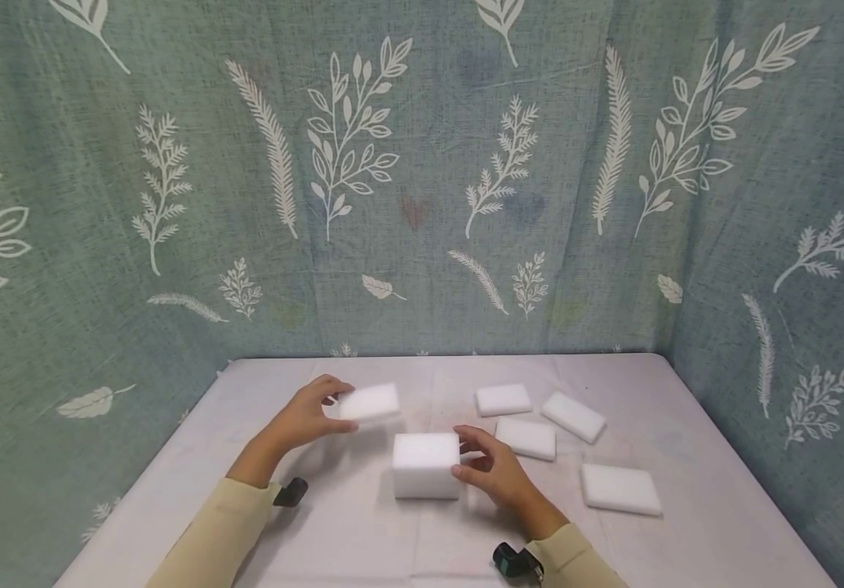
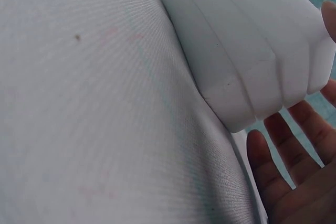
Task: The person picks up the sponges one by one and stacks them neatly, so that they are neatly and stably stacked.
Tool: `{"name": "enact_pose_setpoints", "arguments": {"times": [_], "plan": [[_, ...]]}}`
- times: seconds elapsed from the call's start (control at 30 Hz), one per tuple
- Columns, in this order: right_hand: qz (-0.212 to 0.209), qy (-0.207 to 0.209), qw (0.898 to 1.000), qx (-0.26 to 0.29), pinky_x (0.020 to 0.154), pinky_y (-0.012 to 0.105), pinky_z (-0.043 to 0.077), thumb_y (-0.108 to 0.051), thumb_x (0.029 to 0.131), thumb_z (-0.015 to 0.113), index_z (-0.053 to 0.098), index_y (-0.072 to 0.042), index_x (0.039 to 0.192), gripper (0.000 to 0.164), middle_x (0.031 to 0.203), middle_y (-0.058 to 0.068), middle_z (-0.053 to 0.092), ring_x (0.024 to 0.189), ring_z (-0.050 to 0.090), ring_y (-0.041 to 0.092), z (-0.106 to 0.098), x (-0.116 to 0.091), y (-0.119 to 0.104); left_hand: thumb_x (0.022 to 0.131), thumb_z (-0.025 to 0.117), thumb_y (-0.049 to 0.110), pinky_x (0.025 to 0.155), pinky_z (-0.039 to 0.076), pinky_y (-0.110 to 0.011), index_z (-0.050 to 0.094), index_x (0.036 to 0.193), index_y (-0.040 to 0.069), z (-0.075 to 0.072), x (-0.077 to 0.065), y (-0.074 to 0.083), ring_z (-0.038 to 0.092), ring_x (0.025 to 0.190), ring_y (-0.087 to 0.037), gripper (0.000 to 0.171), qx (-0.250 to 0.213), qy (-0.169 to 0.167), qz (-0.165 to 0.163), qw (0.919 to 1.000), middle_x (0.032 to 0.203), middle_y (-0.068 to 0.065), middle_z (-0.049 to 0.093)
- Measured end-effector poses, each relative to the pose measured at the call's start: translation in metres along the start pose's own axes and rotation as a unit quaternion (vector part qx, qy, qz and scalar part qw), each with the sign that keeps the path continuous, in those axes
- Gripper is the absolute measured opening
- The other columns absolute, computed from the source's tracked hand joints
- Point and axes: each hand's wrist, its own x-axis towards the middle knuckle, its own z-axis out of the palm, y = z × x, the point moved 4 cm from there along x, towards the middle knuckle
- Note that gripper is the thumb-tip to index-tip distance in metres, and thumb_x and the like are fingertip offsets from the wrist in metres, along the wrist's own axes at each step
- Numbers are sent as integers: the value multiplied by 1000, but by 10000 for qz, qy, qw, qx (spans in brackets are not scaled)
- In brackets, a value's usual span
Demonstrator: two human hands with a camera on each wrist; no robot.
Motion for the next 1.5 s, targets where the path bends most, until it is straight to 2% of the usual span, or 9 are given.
{"name": "enact_pose_setpoints", "arguments": {"times": [0.33,0.43,0.53,0.67,0.77,0.87,1.0,1.27,1.5], "plan": [[36,-13,10000,81,94,39,50,-7,86,73,48,1,139,59,123,17,57,111,55,33,-1,1,-3,70,86,46,89,48,-36,64,123,12,-6,-2,25,51,99,-13,66,-170,-11,567,9982,108,9,54],[113,-1,9999,-44,94,38,50,-6,87,73,48,0,139,58,124,16,57,111,55,30,0,0,-6,69,86,45,89,49,-37,65,122,12,-5,-4,30,52,99,-12,66,-235,3,633,9977,107,9,54],[104,-19,9999,-89,92,40,50,-3,87,71,47,4,138,57,123,19,57,109,56,30,2,-2,-13,69,87,44,90,50,-39,65,122,12,-1,-6,32,52,99,-12,66,-257,-15,631,9977,108,10,54],[3,-71,9999,-77,91,49,50,0,86,71,46,11,136,57,120,24,57,108,56,36,3,-2,-25,69,87,45,91,50,-42,65,121,15,3,-10,36,52,100,-11,64,-337,-23,607,9976,108,12,54],[-64,-68,9998,-157,91,53,48,-1,87,71,45,10,137,57,120,24,57,108,55,38,2,-2,-22,68,86,48,89,50,-41,66,119,18,5,-12,42,51,99,-10,63,-422,-9,665,9969,109,14,54],[-61,-38,9998,-159,92,52,48,-2,87,71,46,7,138,58,121,22,57,109,55,37,2,-1,-12,69,84,52,86,50,-39,66,119,19,8,-12,49,51,99,-9,62,-459,-50,793,9958,109,15,54],[-25,15,10000,-67,92,45,50,-5,86,73,48,2,138,59,122,17,58,109,56,31,1,-1,-3,72,81,54,84,50,-42,65,119,19,13,-12,58,51,99,-10,61,-507,-189,958,9939,110,15,54],[-64,17,9999,-84,92,40,51,-7,86,74,51,-4,138,57,122,15,58,109,57,28,1,-1,-3,73,81,53,84,50,-44,66,119,17,22,-10,69,51,99,-11,60,-490,-301,1101,9923,111,11,55],[-33,-95,9999,5,91,46,51,-2,88,70,46,5,139,57,122,22,56,109,55,39,1,-3,-17,73,81,53,85,49,-38,66,119,21,29,-8,74,51,100,-7,59,-444,-415,1037,9927,110,16,53]]}}
